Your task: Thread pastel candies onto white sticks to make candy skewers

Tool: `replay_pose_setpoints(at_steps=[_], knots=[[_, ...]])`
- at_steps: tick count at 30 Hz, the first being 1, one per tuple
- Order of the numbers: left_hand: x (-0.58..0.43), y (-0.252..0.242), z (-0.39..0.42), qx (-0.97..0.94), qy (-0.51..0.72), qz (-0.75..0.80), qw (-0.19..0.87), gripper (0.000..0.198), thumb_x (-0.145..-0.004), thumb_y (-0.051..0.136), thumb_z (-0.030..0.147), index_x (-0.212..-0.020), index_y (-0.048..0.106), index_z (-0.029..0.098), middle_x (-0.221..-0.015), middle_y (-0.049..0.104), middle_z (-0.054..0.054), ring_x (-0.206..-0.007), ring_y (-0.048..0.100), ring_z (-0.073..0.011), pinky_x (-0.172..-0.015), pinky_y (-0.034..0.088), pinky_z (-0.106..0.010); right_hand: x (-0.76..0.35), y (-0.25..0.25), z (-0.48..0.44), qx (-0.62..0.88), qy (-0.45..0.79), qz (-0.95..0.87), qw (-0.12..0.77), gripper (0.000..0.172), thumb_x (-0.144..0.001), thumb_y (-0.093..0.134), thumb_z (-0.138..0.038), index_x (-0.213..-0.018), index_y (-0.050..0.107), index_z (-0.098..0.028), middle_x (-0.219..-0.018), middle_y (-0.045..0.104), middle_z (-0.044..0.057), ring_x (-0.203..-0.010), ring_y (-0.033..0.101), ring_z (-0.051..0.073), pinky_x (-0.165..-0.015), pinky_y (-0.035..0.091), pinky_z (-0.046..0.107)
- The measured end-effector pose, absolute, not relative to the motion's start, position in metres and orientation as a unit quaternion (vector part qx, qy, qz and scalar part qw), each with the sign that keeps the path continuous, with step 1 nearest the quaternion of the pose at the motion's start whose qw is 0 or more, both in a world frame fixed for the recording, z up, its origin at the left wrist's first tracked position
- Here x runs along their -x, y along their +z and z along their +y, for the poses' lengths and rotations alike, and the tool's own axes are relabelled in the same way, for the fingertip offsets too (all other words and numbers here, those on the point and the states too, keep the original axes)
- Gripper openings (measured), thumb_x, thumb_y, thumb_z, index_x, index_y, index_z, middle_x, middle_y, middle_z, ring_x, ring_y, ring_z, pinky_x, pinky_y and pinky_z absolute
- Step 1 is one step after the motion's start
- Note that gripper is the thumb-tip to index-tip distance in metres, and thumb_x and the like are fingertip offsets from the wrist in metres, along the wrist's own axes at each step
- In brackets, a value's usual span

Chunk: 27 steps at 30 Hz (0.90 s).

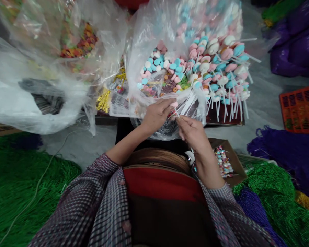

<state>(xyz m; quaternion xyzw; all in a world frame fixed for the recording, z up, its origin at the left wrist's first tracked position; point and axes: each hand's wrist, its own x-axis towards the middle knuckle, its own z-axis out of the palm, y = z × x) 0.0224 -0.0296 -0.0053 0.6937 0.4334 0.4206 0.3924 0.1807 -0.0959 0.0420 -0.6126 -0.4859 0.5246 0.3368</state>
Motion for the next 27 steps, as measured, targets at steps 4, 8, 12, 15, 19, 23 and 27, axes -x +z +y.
replay_pose_setpoints(at_steps=[4, 8, 12, 15, 19, 23, 27], knots=[[-0.024, -0.003, -0.03, -0.68, 0.422, 0.438, 0.409, 0.025, -0.096, 0.068, 0.022, -0.116, 0.082, 0.028, -0.123, 0.083, -0.003, -0.12, 0.075, -0.0216, -0.111, 0.056, -0.038, -0.176, 0.033, -0.091, 0.617, 0.473, -0.505, 0.375, 0.048, -0.096, 0.059, -0.066, -0.077, 0.065, -0.022, -0.043, 0.047, -0.007, -0.042, 0.038, 0.011, -0.049, 0.031, 0.027], [-0.021, 0.0, -0.029, -0.666, 0.432, 0.462, 0.395, 0.023, -0.099, 0.067, 0.028, -0.116, 0.082, 0.029, -0.123, 0.082, -0.004, -0.119, 0.074, -0.0223, -0.11, 0.056, -0.037, -0.183, 0.034, -0.093, 0.608, 0.457, -0.553, 0.339, 0.046, -0.096, 0.061, -0.063, -0.077, 0.066, -0.022, -0.051, 0.054, -0.005, -0.049, 0.044, 0.011, -0.055, 0.035, 0.027], [-0.022, 0.001, -0.033, -0.69, 0.411, 0.448, 0.393, 0.025, -0.098, 0.066, 0.03, -0.119, 0.081, 0.025, -0.121, 0.083, -0.006, -0.117, 0.074, -0.0225, -0.106, 0.056, -0.035, -0.184, 0.026, -0.094, 0.626, 0.447, -0.52, 0.372, 0.046, -0.096, 0.06, -0.063, -0.086, 0.071, -0.02, -0.05, 0.047, -0.007, -0.049, 0.04, 0.012, -0.054, 0.032, 0.027], [-0.015, 0.005, -0.02, -0.698, 0.41, 0.429, 0.4, 0.027, -0.1, 0.063, 0.033, -0.12, 0.08, 0.024, -0.119, 0.082, -0.006, -0.116, 0.074, -0.0236, -0.106, 0.055, -0.037, -0.183, 0.018, -0.09, 0.619, 0.462, -0.495, 0.398, 0.048, -0.095, 0.061, -0.067, -0.088, 0.072, -0.02, -0.05, 0.044, -0.008, -0.047, 0.035, 0.011, -0.052, 0.028, 0.027], [0.009, 0.0, 0.029, -0.712, 0.399, 0.484, 0.315, 0.018, -0.095, 0.063, 0.025, -0.102, 0.08, 0.025, -0.105, 0.079, -0.007, -0.121, 0.068, -0.029, -0.115, 0.048, -0.045, -0.186, 0.02, -0.079, 0.623, 0.455, -0.473, 0.425, 0.043, -0.091, 0.066, -0.063, -0.084, 0.07, -0.021, -0.051, 0.041, -0.008, -0.048, 0.032, 0.01, -0.05, 0.025, 0.027], [0.023, -0.023, 0.066, -0.743, 0.324, 0.54, 0.225, 0.016, -0.078, 0.065, 0.011, -0.067, 0.067, 0.022, -0.093, 0.073, -0.014, -0.121, 0.062, -0.0372, -0.12, 0.039, -0.054, -0.188, 0.025, -0.07, 0.619, 0.445, -0.463, 0.453, 0.037, -0.092, 0.066, -0.057, -0.082, 0.069, -0.022, -0.052, 0.035, -0.008, -0.047, 0.029, 0.01, -0.049, 0.023, 0.027], [0.024, -0.033, 0.067, -0.752, 0.327, 0.526, 0.225, 0.016, -0.074, 0.066, 0.013, -0.062, 0.061, 0.023, -0.086, 0.071, -0.013, -0.117, 0.062, -0.0364, -0.115, 0.041, -0.054, -0.185, 0.024, -0.073, 0.614, 0.459, -0.479, 0.428, 0.044, -0.091, 0.065, -0.065, -0.083, 0.072, -0.021, -0.051, 0.037, -0.007, -0.046, 0.03, 0.01, -0.049, 0.022, 0.028]])
